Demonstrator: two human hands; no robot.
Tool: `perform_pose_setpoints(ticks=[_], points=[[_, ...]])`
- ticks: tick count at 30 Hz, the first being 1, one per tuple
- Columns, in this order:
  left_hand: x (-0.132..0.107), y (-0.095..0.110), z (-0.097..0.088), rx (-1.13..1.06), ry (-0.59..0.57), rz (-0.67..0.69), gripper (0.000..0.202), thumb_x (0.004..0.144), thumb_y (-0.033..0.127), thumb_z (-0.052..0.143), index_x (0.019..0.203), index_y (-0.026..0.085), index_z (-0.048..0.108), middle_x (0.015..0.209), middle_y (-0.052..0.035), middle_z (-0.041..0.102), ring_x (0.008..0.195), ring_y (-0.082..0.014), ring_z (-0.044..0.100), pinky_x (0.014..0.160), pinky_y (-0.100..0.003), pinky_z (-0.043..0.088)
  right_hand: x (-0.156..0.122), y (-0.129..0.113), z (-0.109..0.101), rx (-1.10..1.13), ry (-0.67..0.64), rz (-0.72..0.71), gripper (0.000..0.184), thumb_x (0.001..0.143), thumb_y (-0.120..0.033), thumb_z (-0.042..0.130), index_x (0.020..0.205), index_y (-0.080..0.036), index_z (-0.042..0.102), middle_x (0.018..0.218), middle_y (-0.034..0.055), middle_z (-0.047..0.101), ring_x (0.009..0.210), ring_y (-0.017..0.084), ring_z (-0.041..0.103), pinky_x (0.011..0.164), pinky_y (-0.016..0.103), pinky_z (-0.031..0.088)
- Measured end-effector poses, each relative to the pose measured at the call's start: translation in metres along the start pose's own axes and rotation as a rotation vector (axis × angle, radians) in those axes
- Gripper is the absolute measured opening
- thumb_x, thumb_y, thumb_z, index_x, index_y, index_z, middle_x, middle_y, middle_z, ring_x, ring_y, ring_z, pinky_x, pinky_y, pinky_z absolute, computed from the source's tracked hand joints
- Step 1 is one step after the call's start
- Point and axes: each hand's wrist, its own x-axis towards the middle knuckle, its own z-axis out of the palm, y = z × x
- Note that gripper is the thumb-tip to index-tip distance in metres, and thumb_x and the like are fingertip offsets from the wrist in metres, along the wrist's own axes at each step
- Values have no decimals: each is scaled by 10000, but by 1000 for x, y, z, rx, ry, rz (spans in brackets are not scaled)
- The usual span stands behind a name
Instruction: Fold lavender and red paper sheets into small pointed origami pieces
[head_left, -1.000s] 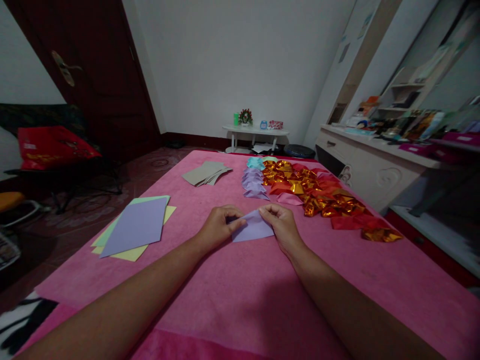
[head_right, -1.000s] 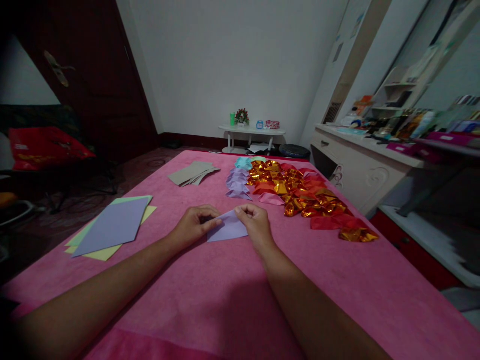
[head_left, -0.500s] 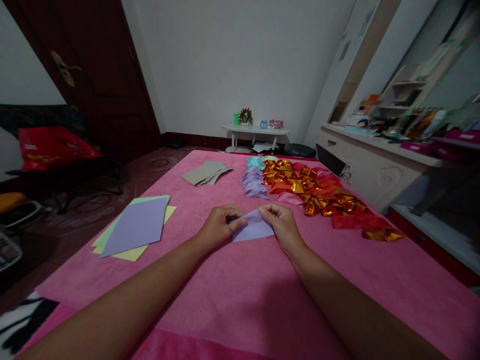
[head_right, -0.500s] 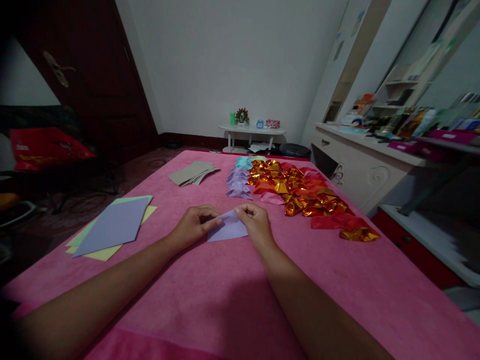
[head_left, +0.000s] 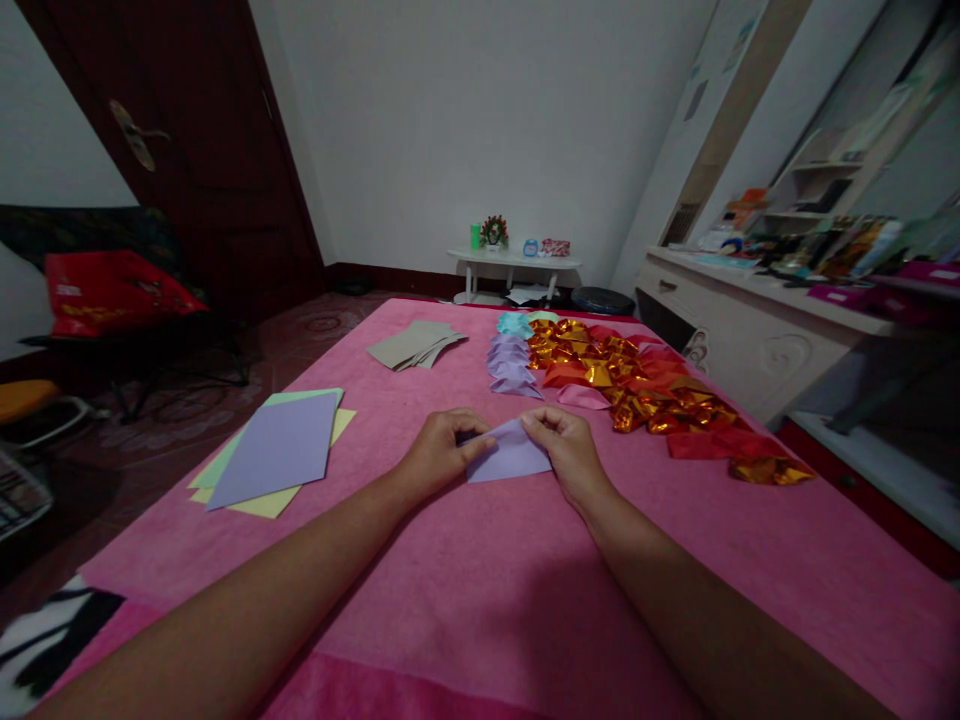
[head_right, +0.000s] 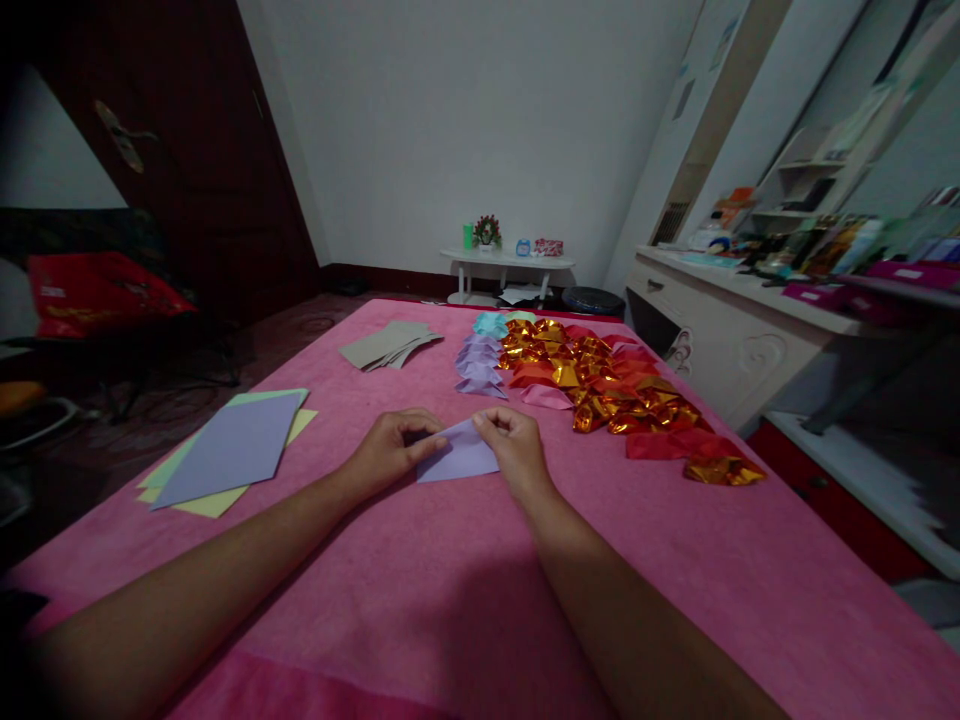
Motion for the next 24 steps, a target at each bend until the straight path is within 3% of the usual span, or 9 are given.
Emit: perform_pose_setpoints(ticks=[24], points=[[-1,3,0,-4,3,0,158,798,243,617,761,127,717,746,-53,657,689,-138,591,637,-235,452,-2,-4,1,12,-2,0,241,668,-391,703,667,-160,633,542,-32,524,469,96,416,445,221,268]])
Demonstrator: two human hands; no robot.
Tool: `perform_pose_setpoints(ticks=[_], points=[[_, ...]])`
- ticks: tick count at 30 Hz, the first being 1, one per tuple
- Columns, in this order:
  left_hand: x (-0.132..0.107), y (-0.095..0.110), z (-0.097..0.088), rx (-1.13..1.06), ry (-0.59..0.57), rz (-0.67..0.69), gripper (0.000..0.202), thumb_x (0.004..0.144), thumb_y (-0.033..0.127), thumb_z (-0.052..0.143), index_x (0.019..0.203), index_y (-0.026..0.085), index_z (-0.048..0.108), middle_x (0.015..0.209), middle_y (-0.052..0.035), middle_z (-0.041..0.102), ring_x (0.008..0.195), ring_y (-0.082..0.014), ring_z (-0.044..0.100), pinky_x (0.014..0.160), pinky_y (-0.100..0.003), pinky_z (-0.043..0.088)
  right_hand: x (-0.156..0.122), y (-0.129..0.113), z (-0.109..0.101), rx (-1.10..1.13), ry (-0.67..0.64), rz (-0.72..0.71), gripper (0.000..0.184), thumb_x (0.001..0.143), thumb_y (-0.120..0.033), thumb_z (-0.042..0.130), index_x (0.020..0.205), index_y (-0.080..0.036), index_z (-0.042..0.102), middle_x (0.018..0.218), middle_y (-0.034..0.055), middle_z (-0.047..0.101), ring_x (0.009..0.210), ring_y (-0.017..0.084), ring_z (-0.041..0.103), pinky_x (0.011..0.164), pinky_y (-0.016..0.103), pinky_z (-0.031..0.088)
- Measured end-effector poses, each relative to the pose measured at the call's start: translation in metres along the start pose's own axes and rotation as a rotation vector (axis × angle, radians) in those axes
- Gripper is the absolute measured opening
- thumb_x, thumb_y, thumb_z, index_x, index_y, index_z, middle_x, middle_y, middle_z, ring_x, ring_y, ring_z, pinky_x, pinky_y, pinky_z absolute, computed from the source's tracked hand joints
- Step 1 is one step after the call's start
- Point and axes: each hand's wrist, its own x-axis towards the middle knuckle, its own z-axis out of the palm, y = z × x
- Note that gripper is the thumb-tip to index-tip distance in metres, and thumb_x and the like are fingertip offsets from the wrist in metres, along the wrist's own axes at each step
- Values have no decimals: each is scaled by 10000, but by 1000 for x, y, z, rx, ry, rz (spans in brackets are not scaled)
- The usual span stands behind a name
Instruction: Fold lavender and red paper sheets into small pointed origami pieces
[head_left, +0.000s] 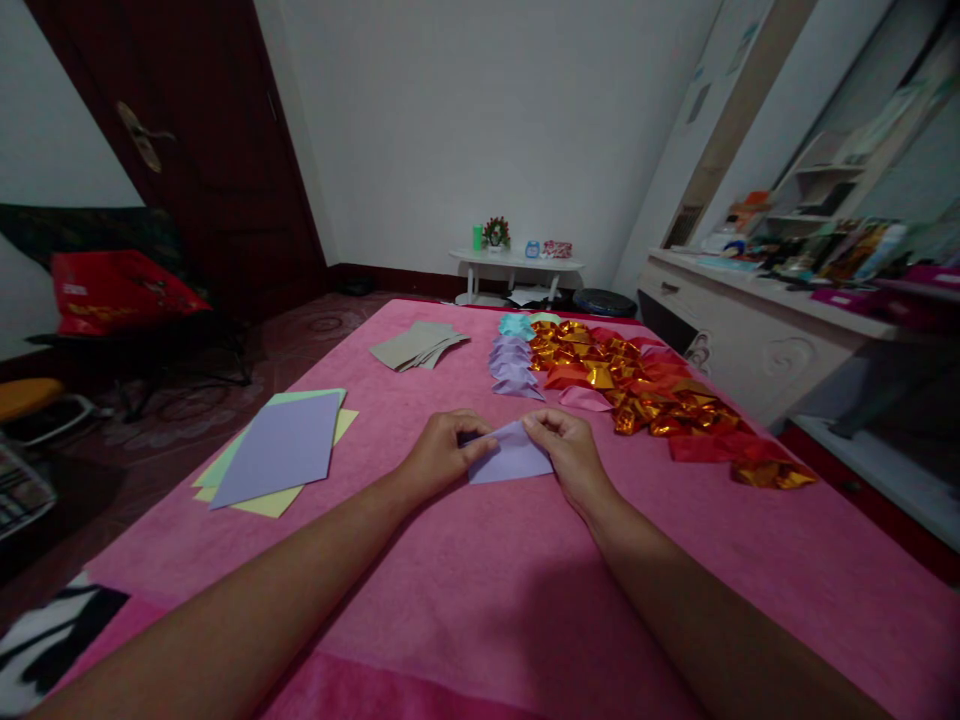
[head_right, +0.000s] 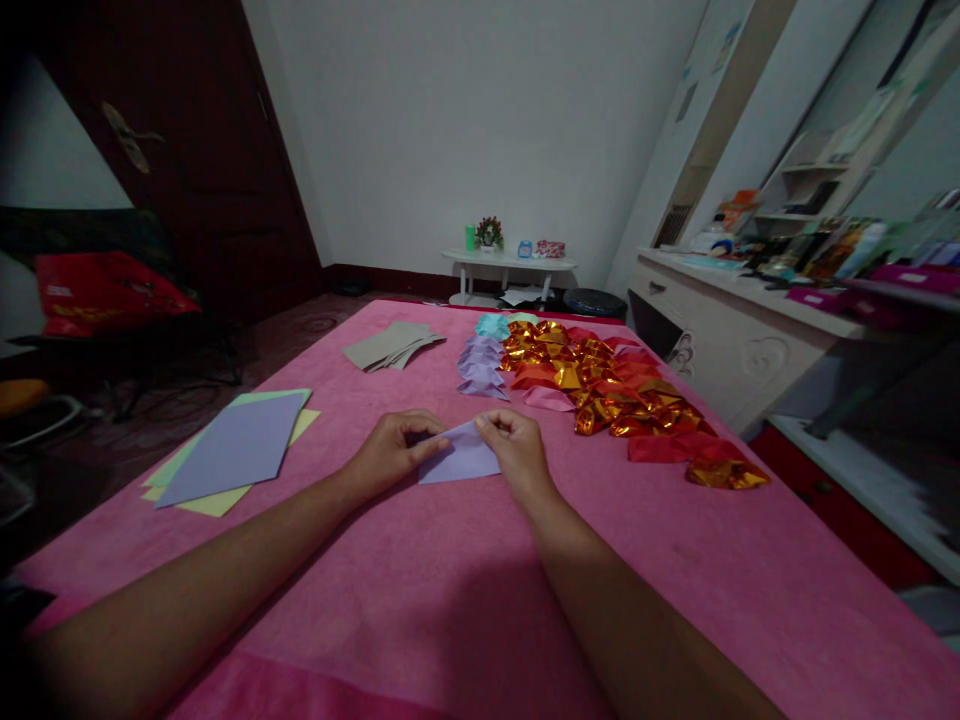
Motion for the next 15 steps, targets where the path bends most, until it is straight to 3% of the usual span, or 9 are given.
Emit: perform_pose_setpoints(ticks=[15], points=[[0,3,-1,-58,117,75,146,802,244,625,768,145,727,783,-66,680,721,-152,620,653,-255,489,1,1,-1,-32,41,-95,210,684,-377,704,722,-171,690,649,3,626,557,131,492,509,244,346]])
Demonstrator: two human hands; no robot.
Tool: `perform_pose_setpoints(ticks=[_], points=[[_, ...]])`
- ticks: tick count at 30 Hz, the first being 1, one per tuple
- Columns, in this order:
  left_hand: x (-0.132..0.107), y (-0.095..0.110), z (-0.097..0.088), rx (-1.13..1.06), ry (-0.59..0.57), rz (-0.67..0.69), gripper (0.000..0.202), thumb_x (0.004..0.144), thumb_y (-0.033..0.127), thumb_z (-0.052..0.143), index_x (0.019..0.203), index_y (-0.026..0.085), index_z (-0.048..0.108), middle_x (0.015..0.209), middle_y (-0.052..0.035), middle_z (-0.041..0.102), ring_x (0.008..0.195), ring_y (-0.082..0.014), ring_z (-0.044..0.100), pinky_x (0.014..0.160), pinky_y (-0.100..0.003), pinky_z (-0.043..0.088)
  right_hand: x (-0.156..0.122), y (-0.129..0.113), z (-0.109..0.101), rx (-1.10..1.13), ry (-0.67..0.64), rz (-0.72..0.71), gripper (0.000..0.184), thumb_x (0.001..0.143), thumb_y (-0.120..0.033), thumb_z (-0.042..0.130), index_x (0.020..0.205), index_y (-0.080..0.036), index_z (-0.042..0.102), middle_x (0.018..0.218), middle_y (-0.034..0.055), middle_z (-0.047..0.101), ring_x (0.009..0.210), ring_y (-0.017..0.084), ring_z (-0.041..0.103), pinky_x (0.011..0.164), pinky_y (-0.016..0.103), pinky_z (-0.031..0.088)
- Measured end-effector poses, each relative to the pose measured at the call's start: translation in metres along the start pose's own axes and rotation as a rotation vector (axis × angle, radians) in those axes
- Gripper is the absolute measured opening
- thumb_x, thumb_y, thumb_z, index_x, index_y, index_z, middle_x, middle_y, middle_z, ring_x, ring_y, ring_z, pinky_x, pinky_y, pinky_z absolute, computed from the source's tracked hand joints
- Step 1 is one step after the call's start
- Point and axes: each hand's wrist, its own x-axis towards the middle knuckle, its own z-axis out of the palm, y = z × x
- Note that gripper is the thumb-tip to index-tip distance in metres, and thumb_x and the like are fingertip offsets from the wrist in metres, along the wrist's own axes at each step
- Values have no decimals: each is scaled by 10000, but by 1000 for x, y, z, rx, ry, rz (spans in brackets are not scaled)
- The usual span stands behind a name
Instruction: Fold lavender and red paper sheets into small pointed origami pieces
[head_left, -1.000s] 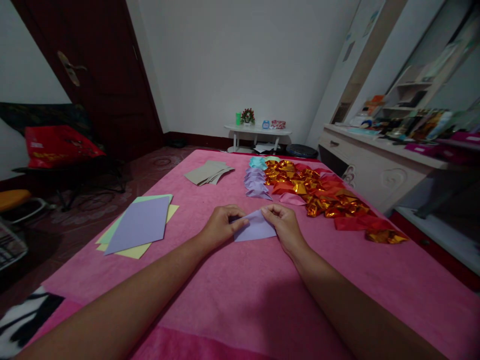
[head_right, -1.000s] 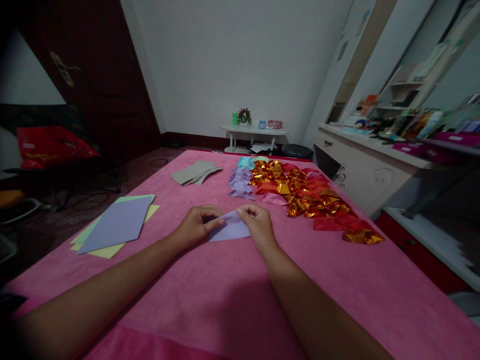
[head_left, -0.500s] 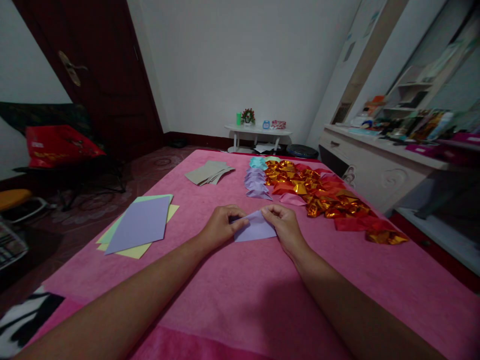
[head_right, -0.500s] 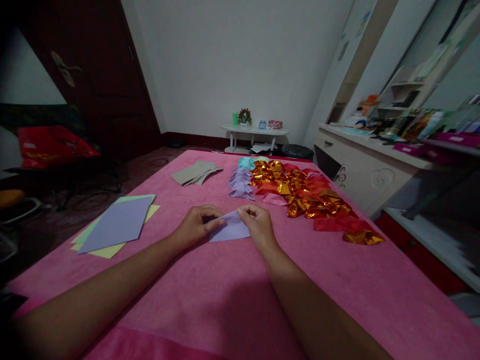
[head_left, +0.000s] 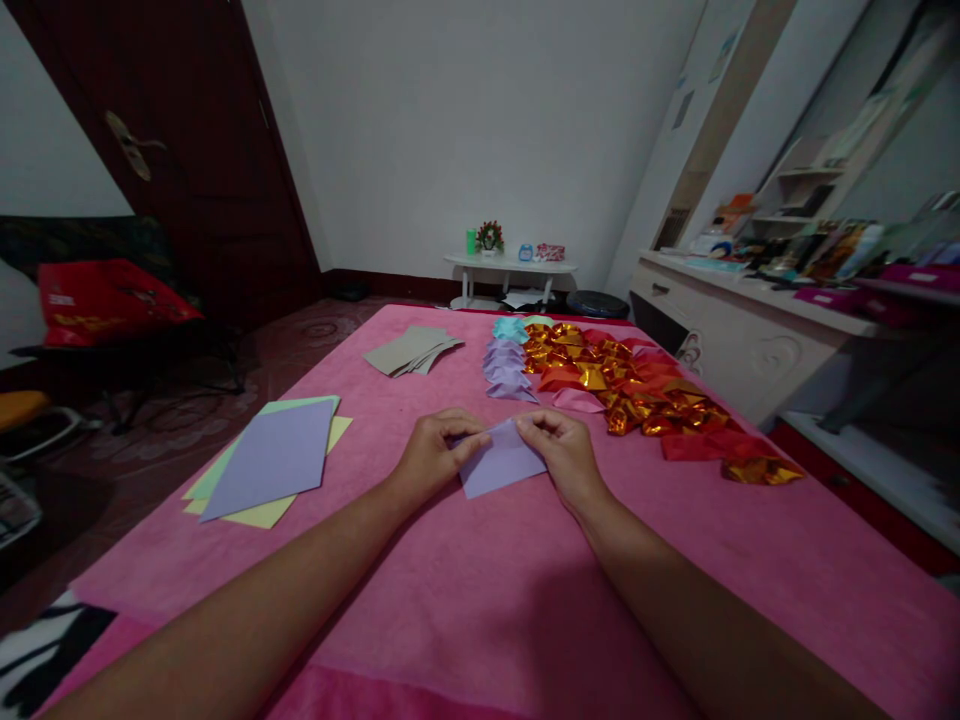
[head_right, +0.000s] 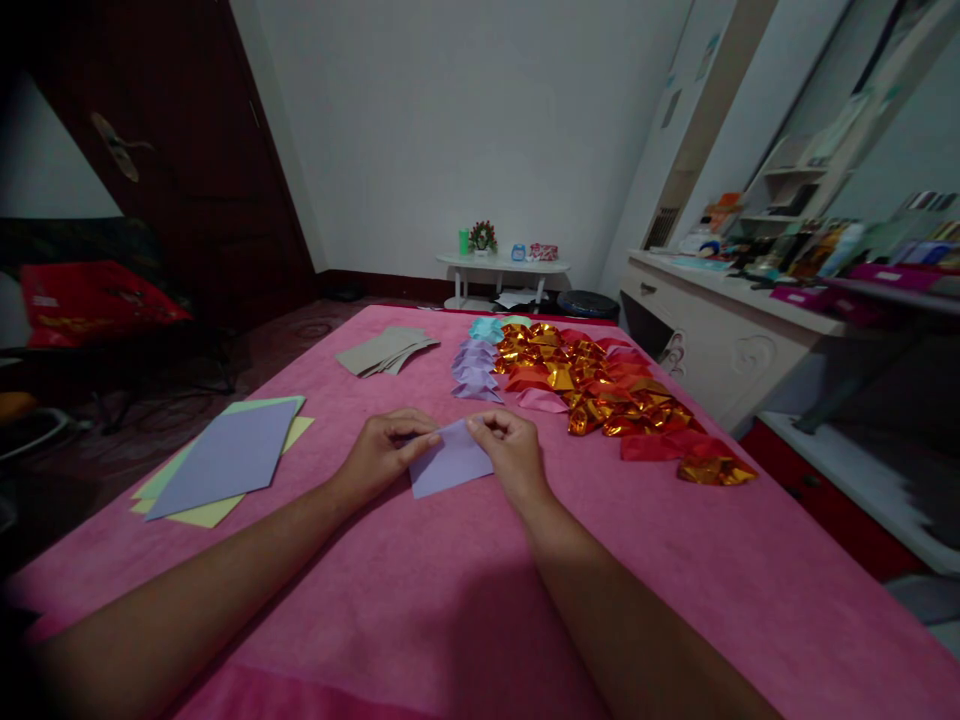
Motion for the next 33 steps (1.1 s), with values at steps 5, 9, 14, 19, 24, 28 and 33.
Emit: perform_pose_setpoints(ticks=[5,9,14,19,24,28,33], points=[[-1,-1,0,-8,57,-1,126,790,234,646,807,158,745,834,-81,684,768,-163,630,681,-268,503,0,-2,0,39,-5,-41,168,685,-334,706,742,-176,712,737,16,661,620,137,528,559,246,380],[-1,-4,1,-7,32,1,128,793,238,644,833,178,751,883,-85,683,826,-172,631,729,-283,510,1,-2,0,43,12,-81,136,684,-304,703,757,-192,729,826,34,690,749,172,583,656,266,423],[0,-5,1,-4,13,12,140,794,239,641,855,180,752,907,-93,686,848,-181,632,747,-296,513,0,-2,0,53,0,-53,147,676,-306,711,774,-199,733,797,23,696,714,164,580,629,259,419],[-1,-1,0,-5,53,27,125,800,227,634,831,183,747,886,-80,687,824,-170,633,748,-291,512,-2,-4,1,46,-141,-23,163,684,-297,712,819,-211,742,764,10,689,635,143,556,565,248,401],[0,-3,0,14,-42,61,171,809,250,637,938,205,740,987,-89,686,940,-195,619,845,-335,487,-3,-6,1,32,-178,-51,127,677,-257,717,796,-233,752,813,21,714,706,161,597,627,270,435],[1,-5,-1,165,-44,104,175,804,272,653,958,268,734,1041,-48,712,1056,-222,587,1018,-450,355,-3,-5,1,54,-163,-29,124,666,-254,722,785,-238,753,802,14,719,680,156,600,616,271,439],[0,-2,-3,351,-5,100,205,803,289,653,996,313,719,1109,-13,699,1264,-277,432,1051,-524,267,-4,-5,1,81,-143,-2,127,651,-240,734,776,-242,755,772,5,719,655,145,592,602,261,433]])
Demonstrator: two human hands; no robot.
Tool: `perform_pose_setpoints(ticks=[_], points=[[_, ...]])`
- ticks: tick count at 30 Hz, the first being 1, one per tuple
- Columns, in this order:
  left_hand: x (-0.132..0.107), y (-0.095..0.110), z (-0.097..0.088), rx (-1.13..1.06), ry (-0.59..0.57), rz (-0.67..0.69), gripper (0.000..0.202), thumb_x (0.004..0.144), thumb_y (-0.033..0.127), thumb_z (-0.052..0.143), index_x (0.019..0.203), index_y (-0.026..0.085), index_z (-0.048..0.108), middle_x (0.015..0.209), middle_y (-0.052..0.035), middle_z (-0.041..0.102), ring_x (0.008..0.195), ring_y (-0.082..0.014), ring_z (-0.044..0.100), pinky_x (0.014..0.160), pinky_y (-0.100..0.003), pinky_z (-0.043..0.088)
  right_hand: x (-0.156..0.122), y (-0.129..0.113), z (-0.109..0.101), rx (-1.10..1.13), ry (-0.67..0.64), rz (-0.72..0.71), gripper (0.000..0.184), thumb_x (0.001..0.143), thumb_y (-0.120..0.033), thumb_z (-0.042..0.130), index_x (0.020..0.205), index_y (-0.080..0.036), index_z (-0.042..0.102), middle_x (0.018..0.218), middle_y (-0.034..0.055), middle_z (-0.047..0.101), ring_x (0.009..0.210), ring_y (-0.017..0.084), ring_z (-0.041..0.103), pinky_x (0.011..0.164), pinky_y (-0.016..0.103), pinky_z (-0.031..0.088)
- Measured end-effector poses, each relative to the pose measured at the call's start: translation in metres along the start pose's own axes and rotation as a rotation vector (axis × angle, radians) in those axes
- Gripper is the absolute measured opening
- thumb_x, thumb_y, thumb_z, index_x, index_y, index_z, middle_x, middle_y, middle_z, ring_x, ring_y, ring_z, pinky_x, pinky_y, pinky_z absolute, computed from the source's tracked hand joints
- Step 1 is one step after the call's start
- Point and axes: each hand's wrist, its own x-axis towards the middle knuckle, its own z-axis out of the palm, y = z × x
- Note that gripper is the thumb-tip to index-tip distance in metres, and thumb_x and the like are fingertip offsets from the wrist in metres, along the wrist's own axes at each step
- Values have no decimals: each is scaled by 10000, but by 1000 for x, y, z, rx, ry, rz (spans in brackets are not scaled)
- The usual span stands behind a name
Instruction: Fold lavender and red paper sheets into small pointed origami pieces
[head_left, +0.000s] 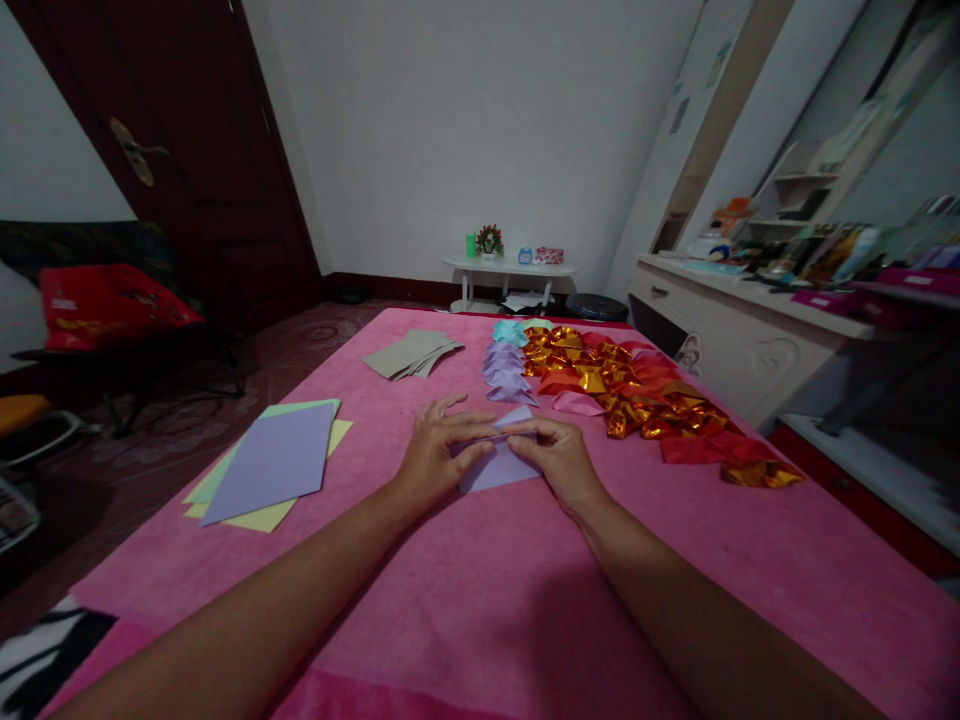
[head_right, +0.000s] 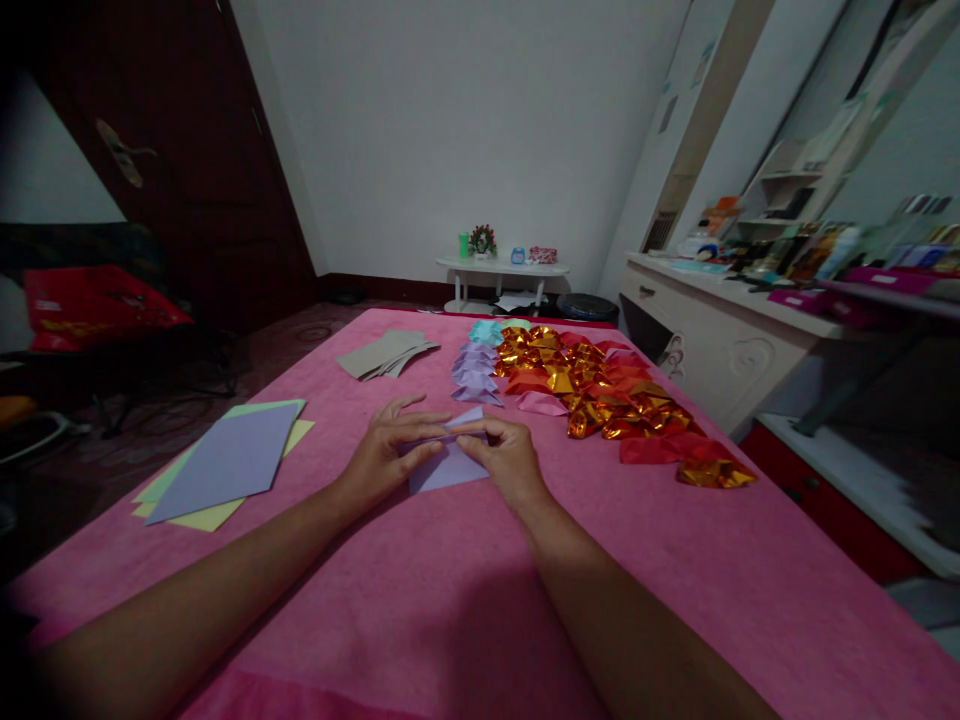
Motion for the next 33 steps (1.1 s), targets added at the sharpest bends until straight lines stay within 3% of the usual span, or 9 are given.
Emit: perform_pose_setpoints(ticks=[4,9,12,16,21,25,33], points=[[-1,2,1,-27,-17,85,174,832,287,625,975,283,722,980,-25,738,1075,-238,592,995,-465,350,0,0,0,4,-45,-14,130,671,-263,726,795,-240,756,818,16,722,694,156,602,615,266,437],[-1,4,2,-96,101,146,126,835,261,622,892,220,727,886,-50,738,816,-176,667,801,-335,472,2,2,0,-27,19,-99,111,685,-278,726,789,-250,754,813,15,702,748,174,604,696,304,463],[-1,5,2,-79,126,183,113,834,229,619,887,212,717,879,-50,736,803,-170,666,772,-322,480,4,3,-2,-72,111,-204,75,680,-261,737,753,-252,750,1019,40,654,956,205,587,794,320,464],[-2,3,2,-48,134,232,116,830,219,619,900,211,711,875,-58,730,799,-175,659,754,-326,485,4,4,-4,-89,140,-225,59,705,-277,725,755,-251,743,1246,54,547,1104,234,533,807,326,472],[-2,1,3,-46,132,244,132,834,208,610,919,208,709,888,-66,726,809,-172,654,757,-321,486,4,4,-3,-5,74,-186,65,731,-258,702,775,-249,749,1046,52,677,995,222,601,818,342,458],[-2,3,2,-61,148,218,115,835,222,611,886,207,713,858,-61,723,780,-165,647,744,-314,486,4,6,-3,23,147,-136,54,674,-243,744,726,-233,745,802,18,709,762,172,615,702,296,460],[-2,10,0,-123,141,119,131,844,215,597,803,195,720,808,-48,718,759,-153,643,745,-301,497,6,7,-5,148,286,-59,125,590,-247,799,631,-198,691,695,-4,676,622,122,561,591,249,429]])
